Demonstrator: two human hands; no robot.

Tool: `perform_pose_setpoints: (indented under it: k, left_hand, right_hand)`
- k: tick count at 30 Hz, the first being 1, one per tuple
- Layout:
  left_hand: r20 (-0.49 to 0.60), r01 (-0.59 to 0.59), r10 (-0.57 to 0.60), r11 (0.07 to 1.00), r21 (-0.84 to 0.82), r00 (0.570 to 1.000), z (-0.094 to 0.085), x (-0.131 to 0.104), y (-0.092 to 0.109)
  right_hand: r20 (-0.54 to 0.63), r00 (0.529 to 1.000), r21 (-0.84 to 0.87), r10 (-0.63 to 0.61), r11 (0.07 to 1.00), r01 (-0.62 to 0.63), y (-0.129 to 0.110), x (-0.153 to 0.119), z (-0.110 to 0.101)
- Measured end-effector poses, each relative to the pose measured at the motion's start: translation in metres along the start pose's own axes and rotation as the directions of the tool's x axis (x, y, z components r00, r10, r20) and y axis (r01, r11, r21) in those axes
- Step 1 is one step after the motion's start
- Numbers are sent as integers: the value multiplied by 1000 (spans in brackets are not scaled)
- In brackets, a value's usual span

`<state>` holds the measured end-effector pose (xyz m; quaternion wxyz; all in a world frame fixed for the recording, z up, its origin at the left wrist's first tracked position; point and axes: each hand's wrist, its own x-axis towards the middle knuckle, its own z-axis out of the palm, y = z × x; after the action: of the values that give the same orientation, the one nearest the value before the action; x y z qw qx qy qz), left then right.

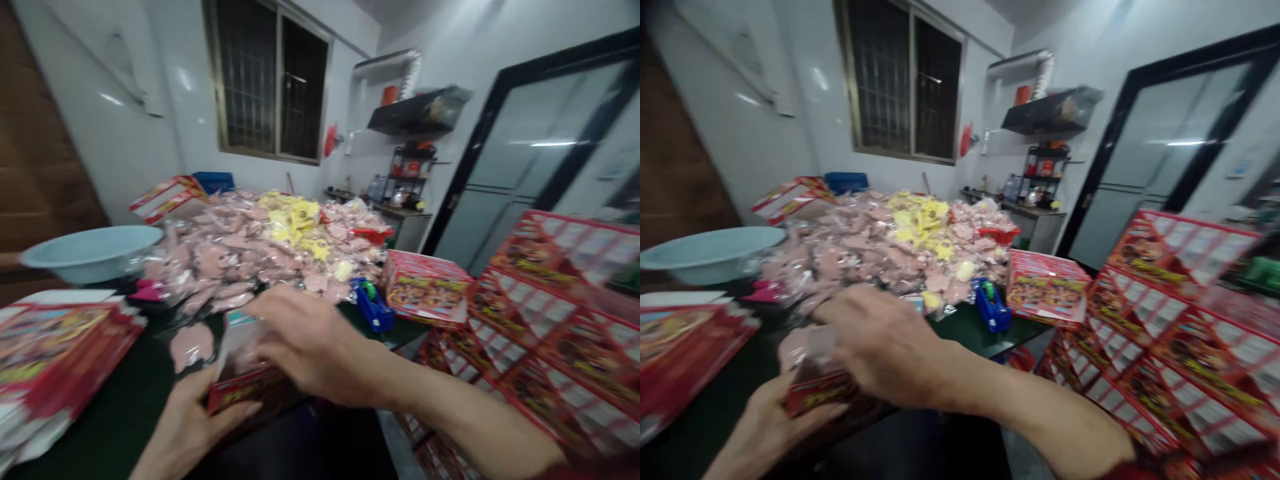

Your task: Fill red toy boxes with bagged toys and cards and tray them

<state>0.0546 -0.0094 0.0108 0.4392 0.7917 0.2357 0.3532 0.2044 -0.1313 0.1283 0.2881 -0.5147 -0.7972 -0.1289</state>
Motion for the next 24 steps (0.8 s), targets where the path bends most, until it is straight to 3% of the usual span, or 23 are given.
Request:
perform_pose_setpoints:
  k: [2, 3, 9, 11, 13, 14, 16, 18, 19, 20, 24]
  left_hand:
    - [85, 31, -27, 998, -52, 996, 3, -6, 1]
    - [73, 47, -41, 996, -78, 996, 5, -9, 2]
    - [-126, 112, -139, 974, -199, 982, 15, -26, 7]
    - [-147, 156, -186, 969, -191, 971, 10, -32, 4]
    - [-191, 180, -213, 968, -178, 958, 1, -39, -4]
    - [-257, 192, -232, 966, -173, 938, -5, -41, -8]
    - [-449, 229, -283, 958, -170, 848, -18, -45, -17]
    - [-571, 242, -303, 953, -182, 763, -29, -47, -22]
    - [-580, 238, -302, 953, -187, 757, -32, -46, -23]
    - [-569, 230, -297, 955, -190, 767, -34, -45, -23]
    - [-492, 261, -308, 952, -162, 814, -35, -40, -19]
  right_hand:
    - [-116, 990, 26, 85, 996, -82, -3, -12, 12]
    - [-120, 988, 45, 96, 995, -91, -6, -17, 21]
    - [-100, 995, 1, 3, 1000, -3, -35, -23, 77]
    - [-177, 983, 56, -39, 997, 50, -38, -22, 79]
    - [-342, 939, 137, -35, 987, 86, -32, -25, 72]
    - [-429, 903, 159, 2, 985, 73, -25, -28, 67]
    - [-517, 849, 140, 114, 989, -48, 1, -37, 63]
    - [-429, 865, 41, 261, 962, -270, 40, -47, 68]
    - [-308, 879, -39, 365, 918, -395, 62, -52, 75]
    - [-138, 876, -140, 462, 867, -479, 83, -56, 83]
    - [136, 867, -178, 480, 872, -455, 152, -63, 110]
